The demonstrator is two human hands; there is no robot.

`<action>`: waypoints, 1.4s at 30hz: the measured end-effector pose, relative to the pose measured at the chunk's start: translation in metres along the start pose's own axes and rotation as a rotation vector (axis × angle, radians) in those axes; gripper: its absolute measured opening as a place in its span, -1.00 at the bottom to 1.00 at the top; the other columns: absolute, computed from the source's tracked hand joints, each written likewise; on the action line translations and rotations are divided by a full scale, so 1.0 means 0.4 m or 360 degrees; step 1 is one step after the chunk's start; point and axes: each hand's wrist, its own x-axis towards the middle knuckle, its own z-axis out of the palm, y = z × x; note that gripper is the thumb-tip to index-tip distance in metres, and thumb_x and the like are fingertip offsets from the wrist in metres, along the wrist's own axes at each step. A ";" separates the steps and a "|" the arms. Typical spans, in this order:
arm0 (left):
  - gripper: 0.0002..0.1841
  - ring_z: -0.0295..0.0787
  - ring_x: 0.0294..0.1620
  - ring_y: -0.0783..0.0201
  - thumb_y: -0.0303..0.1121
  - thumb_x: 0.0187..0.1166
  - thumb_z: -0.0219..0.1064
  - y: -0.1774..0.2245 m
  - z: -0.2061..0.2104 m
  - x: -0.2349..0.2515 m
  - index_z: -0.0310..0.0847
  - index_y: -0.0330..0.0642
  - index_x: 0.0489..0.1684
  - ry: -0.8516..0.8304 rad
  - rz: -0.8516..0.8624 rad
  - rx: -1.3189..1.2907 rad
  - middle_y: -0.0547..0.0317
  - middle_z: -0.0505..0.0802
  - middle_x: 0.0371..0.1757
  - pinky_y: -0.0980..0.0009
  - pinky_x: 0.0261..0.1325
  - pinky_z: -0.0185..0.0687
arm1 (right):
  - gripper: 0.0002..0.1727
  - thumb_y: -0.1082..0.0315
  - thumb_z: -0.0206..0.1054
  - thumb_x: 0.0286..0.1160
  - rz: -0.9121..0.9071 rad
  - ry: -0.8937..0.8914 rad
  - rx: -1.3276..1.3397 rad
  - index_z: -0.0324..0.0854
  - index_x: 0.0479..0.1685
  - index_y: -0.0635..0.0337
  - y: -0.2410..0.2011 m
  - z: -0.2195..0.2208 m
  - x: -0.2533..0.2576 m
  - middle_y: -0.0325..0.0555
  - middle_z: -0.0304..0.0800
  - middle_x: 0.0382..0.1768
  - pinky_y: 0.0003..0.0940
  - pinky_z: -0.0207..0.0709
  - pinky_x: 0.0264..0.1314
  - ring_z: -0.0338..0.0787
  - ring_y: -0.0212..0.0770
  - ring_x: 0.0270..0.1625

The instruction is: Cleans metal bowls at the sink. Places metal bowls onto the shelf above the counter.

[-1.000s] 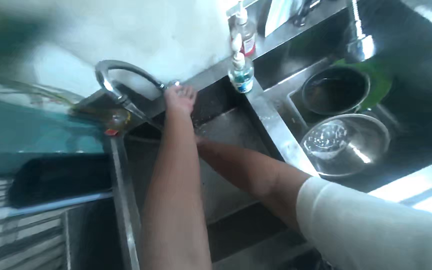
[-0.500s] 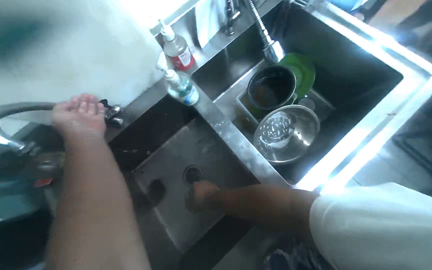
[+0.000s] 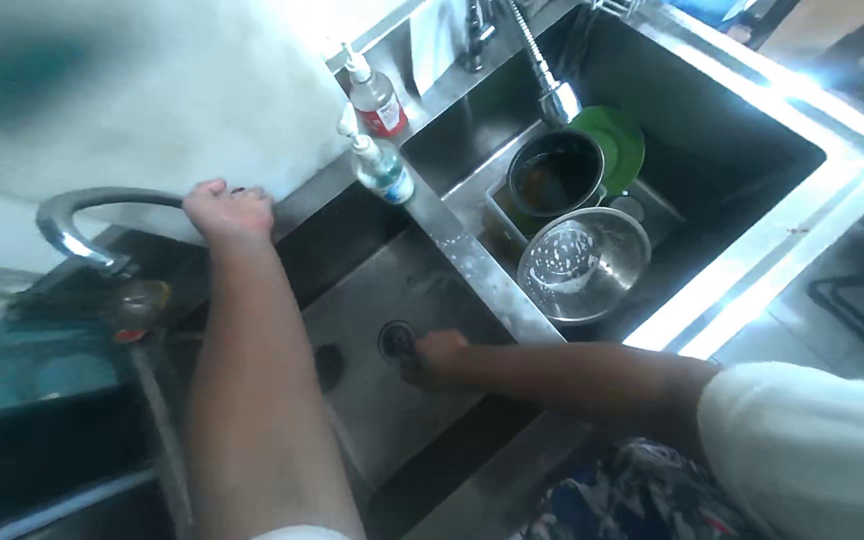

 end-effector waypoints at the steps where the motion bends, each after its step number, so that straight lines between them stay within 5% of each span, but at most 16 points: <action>1: -0.41 0.36 0.70 -0.03 -0.18 0.76 -0.12 0.002 -0.001 0.002 -0.04 -0.18 0.76 -0.0001 -0.0004 0.0001 -0.16 0.31 0.74 0.00 0.55 0.48 | -0.44 0.01 0.24 0.74 -0.0066 0.0090 -0.0062 0.52 0.48 0.27 -0.005 -0.029 -0.022 0.28 0.75 0.28 0.35 0.52 0.37 0.73 0.29 0.37; 4: -0.41 0.38 0.68 -0.05 -0.17 0.75 -0.13 0.002 -0.018 0.012 -0.01 -0.24 0.73 -0.0050 -0.0007 0.0032 -0.20 0.32 0.72 -0.03 0.54 0.49 | -0.46 0.12 0.29 0.72 -0.0328 0.0474 -0.0349 0.47 0.55 0.23 0.009 -0.123 -0.074 0.30 0.62 0.43 0.27 0.36 0.56 0.55 0.32 0.55; 8: -0.54 0.44 0.65 0.08 -0.32 0.76 -0.17 -0.023 -0.027 -0.052 0.18 -0.28 0.59 -0.0054 -0.0016 0.0256 -0.10 0.42 0.68 0.10 0.55 0.47 | -0.61 0.21 0.38 0.65 -0.0459 0.0961 -0.0779 0.61 0.37 0.17 0.107 -0.212 -0.056 0.26 0.57 0.49 0.21 0.46 0.45 0.55 0.30 0.53; 12: -0.54 0.52 0.60 0.13 -0.29 0.85 -0.16 -0.086 -0.039 -0.233 0.24 -0.27 0.64 -0.0279 0.0033 0.0526 -0.04 0.52 0.64 0.15 0.56 0.47 | -0.49 0.22 0.41 0.62 -0.0463 0.0789 -0.0798 0.54 0.54 0.10 0.216 -0.264 -0.034 0.20 0.24 0.78 0.26 0.21 0.72 0.28 0.29 0.77; 14: -0.52 0.55 0.59 0.15 -0.30 0.85 -0.18 -0.128 -0.091 -0.328 0.27 -0.23 0.67 -0.0466 0.0045 0.0712 0.02 0.55 0.64 0.13 0.57 0.48 | -0.46 0.15 0.39 0.65 -0.0560 0.0868 -0.0602 0.54 0.58 0.11 0.240 -0.304 -0.087 0.23 0.24 0.78 0.24 0.07 0.83 0.24 0.29 0.81; 18: -0.52 0.71 0.40 0.16 -0.46 0.70 -0.13 -0.206 -0.189 -0.515 0.35 -0.38 0.57 -0.0564 0.0042 0.1018 -0.09 0.67 0.50 0.17 0.38 0.66 | -0.51 0.32 0.40 0.58 -0.0396 0.1128 -0.0400 0.58 0.50 0.15 0.370 -0.420 -0.258 0.20 0.57 0.55 0.25 0.40 0.63 0.55 0.24 0.60; 24: -0.54 0.69 0.41 0.18 -0.52 0.67 -0.01 -0.310 -0.276 -0.803 0.40 -0.52 0.51 -0.0330 -0.0058 0.1268 -0.20 0.69 0.46 0.23 0.39 0.62 | -0.60 0.36 0.42 0.56 0.0249 0.0663 -0.0628 0.64 0.36 0.21 0.564 -0.456 -0.384 0.30 0.73 0.28 0.43 0.50 0.38 0.69 0.39 0.38; 29: -0.58 0.71 0.36 0.16 -0.52 0.65 0.05 -0.356 -0.315 -1.032 0.48 -0.55 0.43 0.0023 -0.0081 0.1215 -0.22 0.73 0.39 0.22 0.36 0.64 | -0.81 0.38 0.55 0.38 -0.0208 0.0526 -0.0472 0.71 -0.14 0.25 0.631 -0.419 -0.396 0.17 0.79 -0.30 0.38 0.66 -0.09 0.82 0.26 -0.17; 33: -0.61 0.74 0.33 0.19 -0.52 0.66 0.10 -0.359 -0.344 -1.139 0.50 -0.56 0.39 0.0171 0.0027 0.1224 -0.22 0.75 0.35 0.25 0.35 0.66 | -0.84 0.42 0.56 0.38 -0.0335 0.0480 -0.0573 0.71 -0.19 0.26 0.574 -0.412 -0.492 0.16 0.78 -0.34 0.34 0.66 -0.11 0.82 0.25 -0.20; 42: -0.63 0.77 0.30 0.22 -0.54 0.65 0.16 -0.380 -0.351 -1.256 0.55 -0.64 0.31 0.0301 0.0248 0.1287 -0.34 0.77 0.29 0.37 0.40 0.63 | -0.80 0.51 0.54 0.17 -0.0876 0.0822 -0.0672 0.64 -0.29 0.19 0.398 -0.475 -0.672 -0.12 0.60 -0.63 0.02 0.49 -0.58 0.64 -0.06 -0.61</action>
